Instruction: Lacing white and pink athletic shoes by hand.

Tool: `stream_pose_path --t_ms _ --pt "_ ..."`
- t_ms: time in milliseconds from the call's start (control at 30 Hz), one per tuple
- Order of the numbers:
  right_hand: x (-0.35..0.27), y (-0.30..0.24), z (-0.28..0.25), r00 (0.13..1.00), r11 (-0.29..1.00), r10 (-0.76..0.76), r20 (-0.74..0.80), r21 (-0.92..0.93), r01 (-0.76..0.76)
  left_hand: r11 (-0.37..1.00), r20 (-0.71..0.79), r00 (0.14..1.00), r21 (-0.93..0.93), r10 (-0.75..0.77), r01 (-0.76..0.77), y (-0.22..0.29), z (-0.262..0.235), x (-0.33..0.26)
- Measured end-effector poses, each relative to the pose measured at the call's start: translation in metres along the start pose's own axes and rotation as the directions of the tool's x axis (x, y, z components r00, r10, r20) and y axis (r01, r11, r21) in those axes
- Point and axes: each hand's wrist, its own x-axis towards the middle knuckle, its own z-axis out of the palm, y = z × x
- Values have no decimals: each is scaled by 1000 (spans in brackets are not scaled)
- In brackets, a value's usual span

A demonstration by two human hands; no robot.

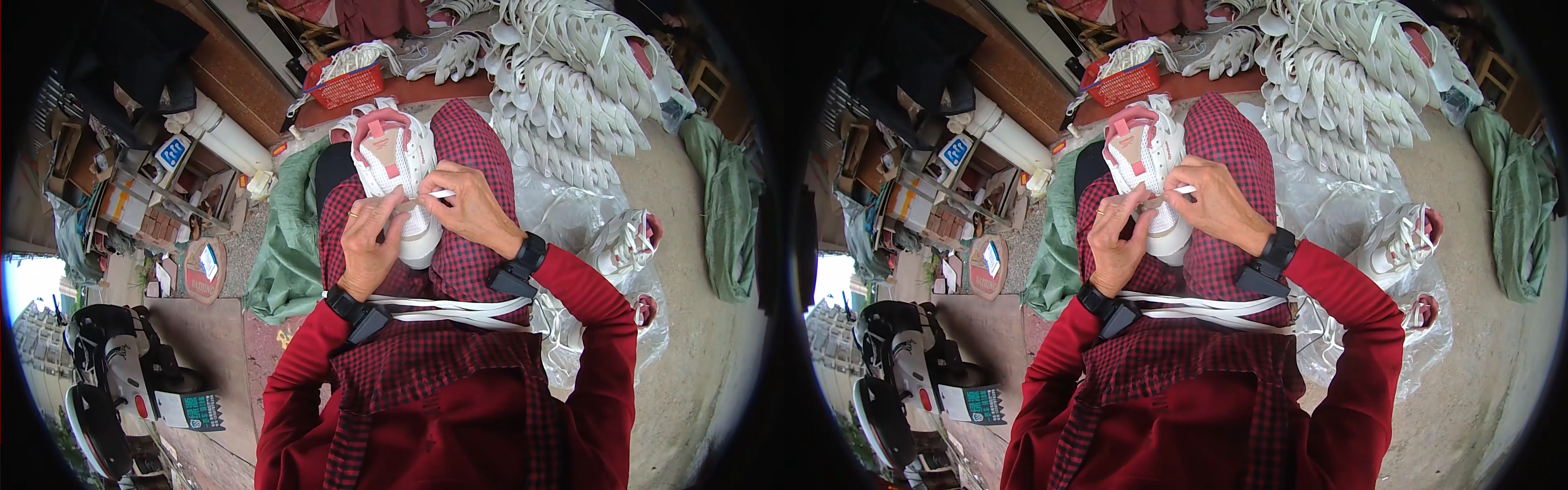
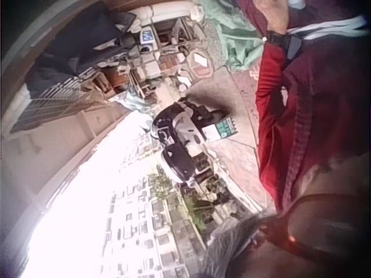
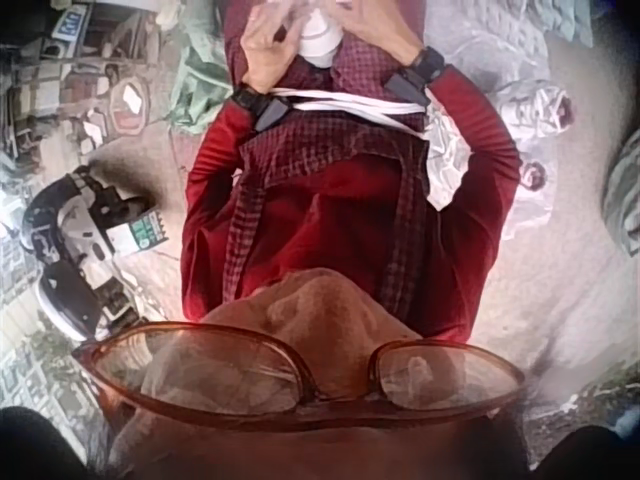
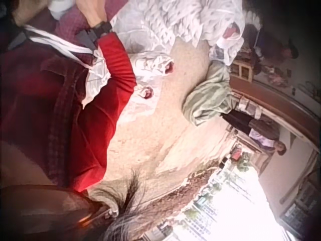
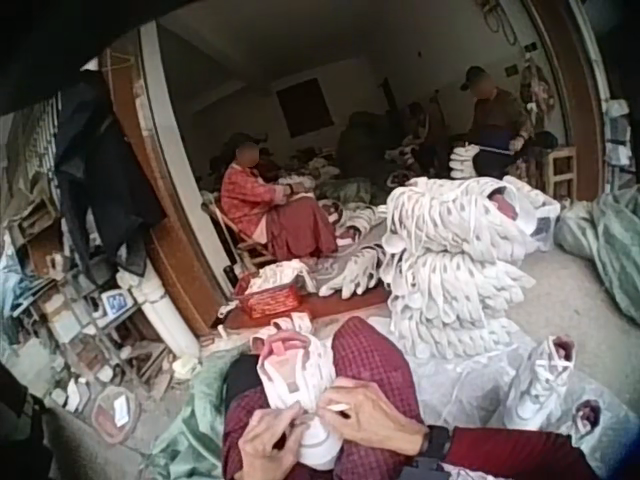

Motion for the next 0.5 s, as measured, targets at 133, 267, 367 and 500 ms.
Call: stream_pose_path --t_ms 133,267,367,500 --pt "1 1 2 999 999 -31 -13 -18 31 998 33 997 11 69 -69 -6 1 2" --pt "1 0 2 999 999 -40 -16 -21 40 991 96 989 60 110 -116 -9 4 1" --pt "1 1 3 998 997 -61 -9 -53 60 981 130 979 93 156 -169 -10 4 2" --pt "0 1 1 998 997 -65 -7 -32 64 977 151 973 100 173 -189 -13 6 2"
